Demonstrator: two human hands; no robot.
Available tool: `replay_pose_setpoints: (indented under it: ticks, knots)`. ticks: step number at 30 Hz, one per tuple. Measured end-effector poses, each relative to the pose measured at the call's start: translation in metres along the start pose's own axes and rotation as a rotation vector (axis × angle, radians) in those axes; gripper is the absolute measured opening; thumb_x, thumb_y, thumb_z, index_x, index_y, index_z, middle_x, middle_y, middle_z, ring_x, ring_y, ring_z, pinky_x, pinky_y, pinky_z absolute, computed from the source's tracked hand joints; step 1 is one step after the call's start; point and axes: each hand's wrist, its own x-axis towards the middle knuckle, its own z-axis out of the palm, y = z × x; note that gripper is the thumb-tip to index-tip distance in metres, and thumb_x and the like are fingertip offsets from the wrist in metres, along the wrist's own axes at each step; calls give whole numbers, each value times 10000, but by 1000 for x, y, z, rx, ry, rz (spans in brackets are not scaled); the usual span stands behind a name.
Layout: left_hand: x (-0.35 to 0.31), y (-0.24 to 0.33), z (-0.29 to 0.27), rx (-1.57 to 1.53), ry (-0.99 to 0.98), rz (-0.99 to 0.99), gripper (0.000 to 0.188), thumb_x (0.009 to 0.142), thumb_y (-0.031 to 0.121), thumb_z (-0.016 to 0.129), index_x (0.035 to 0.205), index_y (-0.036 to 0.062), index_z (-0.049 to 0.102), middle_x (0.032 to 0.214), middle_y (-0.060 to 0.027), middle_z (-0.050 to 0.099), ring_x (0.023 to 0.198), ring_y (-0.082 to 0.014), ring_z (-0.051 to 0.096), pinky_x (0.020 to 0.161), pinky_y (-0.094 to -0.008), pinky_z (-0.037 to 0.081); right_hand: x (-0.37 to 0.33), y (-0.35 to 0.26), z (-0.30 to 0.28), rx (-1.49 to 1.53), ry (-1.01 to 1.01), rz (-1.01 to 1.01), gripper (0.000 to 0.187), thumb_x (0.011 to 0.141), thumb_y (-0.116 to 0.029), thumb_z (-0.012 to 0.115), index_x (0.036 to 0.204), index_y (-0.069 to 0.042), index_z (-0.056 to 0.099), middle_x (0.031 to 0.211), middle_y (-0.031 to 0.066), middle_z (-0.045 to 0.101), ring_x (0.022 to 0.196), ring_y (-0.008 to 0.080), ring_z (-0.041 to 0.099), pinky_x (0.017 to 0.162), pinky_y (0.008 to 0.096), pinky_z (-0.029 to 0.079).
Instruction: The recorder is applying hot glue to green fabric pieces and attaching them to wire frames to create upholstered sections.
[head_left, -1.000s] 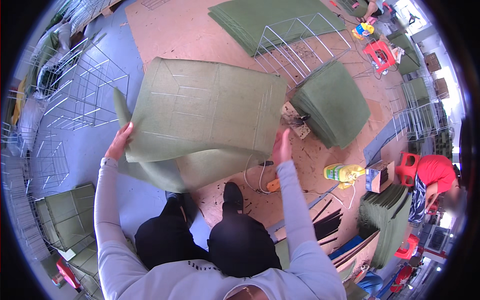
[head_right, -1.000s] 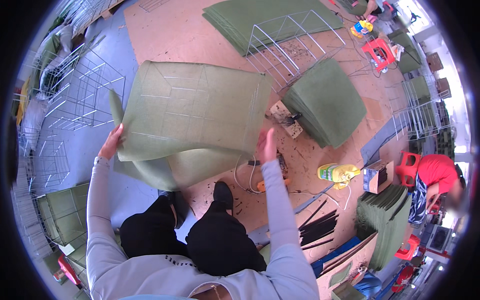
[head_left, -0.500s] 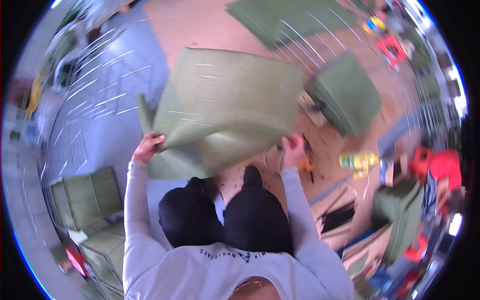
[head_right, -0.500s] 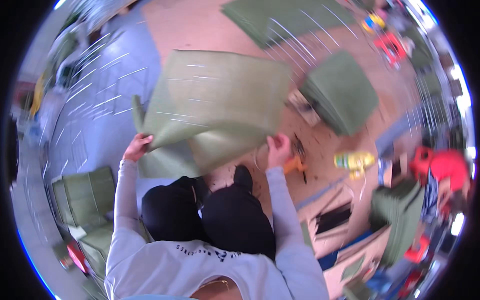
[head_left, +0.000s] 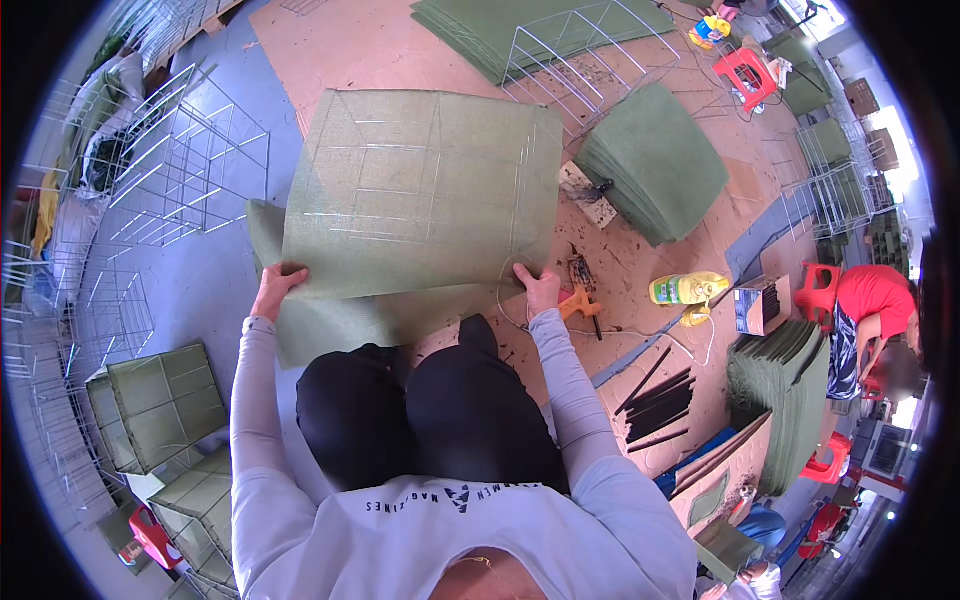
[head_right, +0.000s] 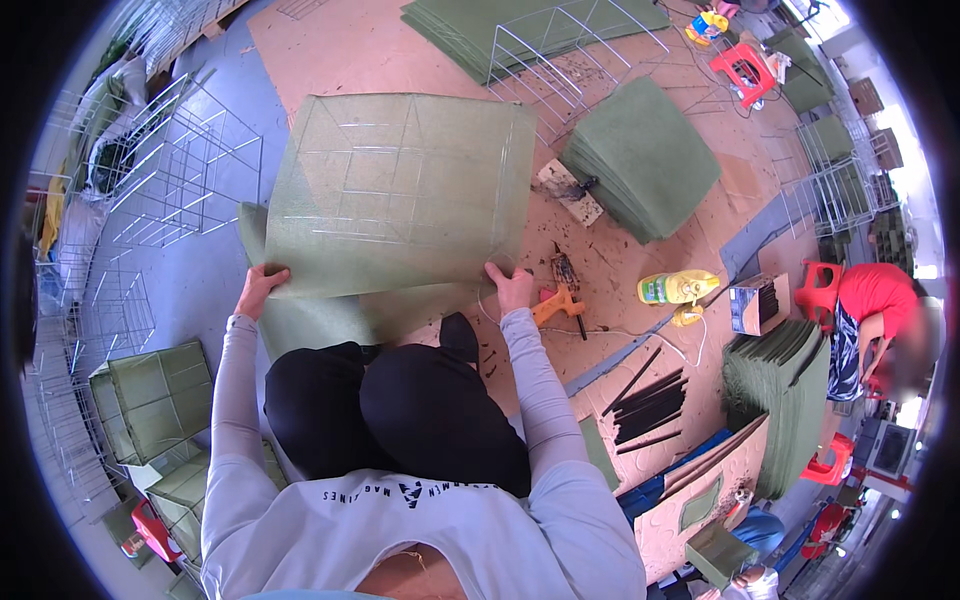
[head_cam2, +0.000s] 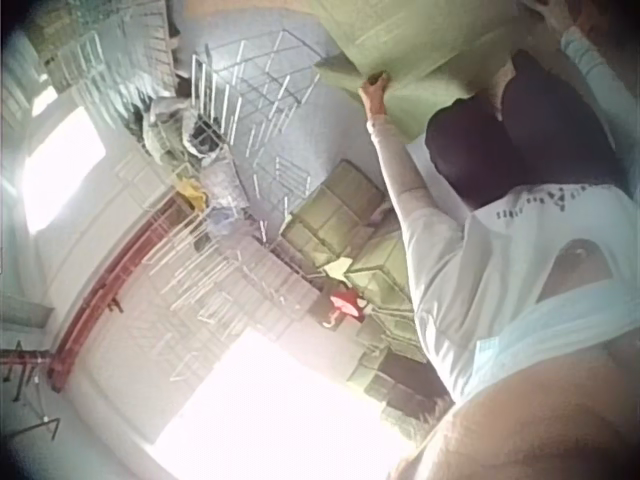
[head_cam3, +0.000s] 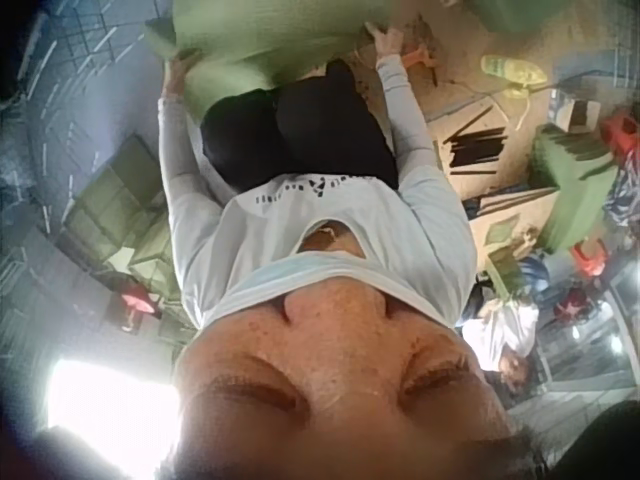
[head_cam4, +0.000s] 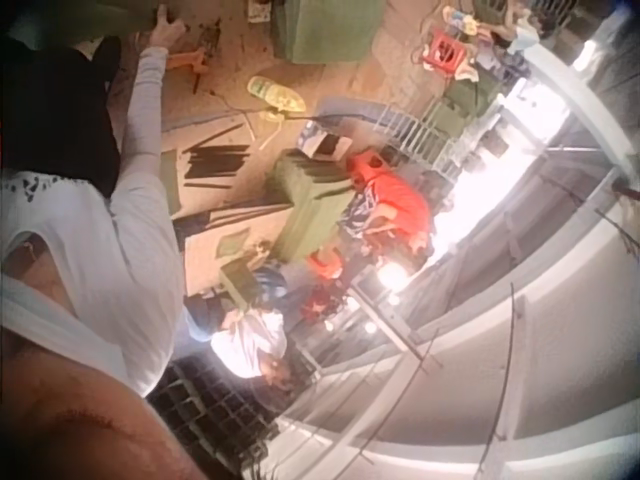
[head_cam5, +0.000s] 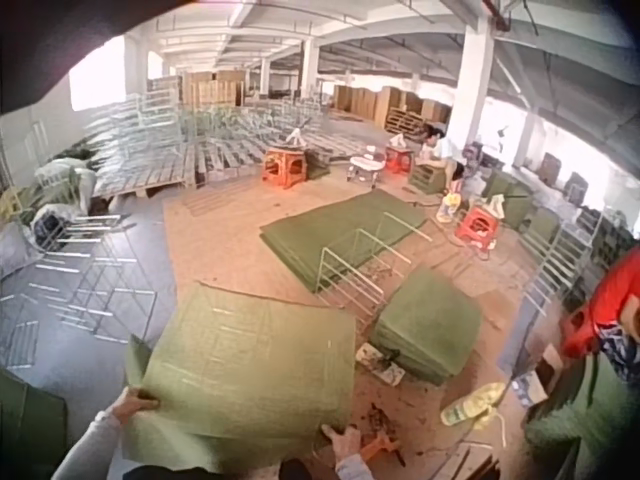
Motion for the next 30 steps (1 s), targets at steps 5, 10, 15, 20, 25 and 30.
replay_pose_setpoints:
  ticks: [5,10,15,20,25,30]
  knots:
    - [24,-23,0,90,96,51,267,747,137,706,962,-11,647,836,-35,657,726,-99,576,693,-237,441,11,5,2,32,4,75,244,718,-93,741,900,42,651,842,55,663,722,111,587,673,252,471]
    - [30,-6,8,68,126,93,286,763,188,708,961,-4,634,819,-10,634,707,-72,557,641,-206,420,17,-13,-10,9,-81,36,254,711,-82,744,920,32,655,842,44,663,727,105,586,679,244,468]
    - [27,38,26,-140,182,193,239,798,208,684,930,19,619,781,12,611,695,-61,551,643,-208,442,21,-34,-5,40,-87,-25,243,714,-69,738,924,25,661,837,33,662,722,98,582,684,236,464]
    - [37,11,-2,-87,201,190,209,802,152,670,940,0,631,778,-3,616,671,-65,550,632,-218,452,23,-20,6,-193,-41,-73,273,692,-108,764,896,41,659,832,50,664,725,126,580,686,267,465]
    - [47,18,22,-69,194,231,205,782,122,678,939,-3,634,754,1,617,666,-73,547,614,-224,440,32,-16,-17,-211,-3,-116,363,667,-136,788,911,83,632,881,103,657,762,168,582,721,302,464]
    - [37,25,17,-142,170,270,179,784,117,673,909,-5,634,761,-9,622,665,-79,551,620,-221,439,28,-20,-5,-97,-35,-129,331,690,-113,769,935,66,635,895,75,653,764,153,581,732,284,462]
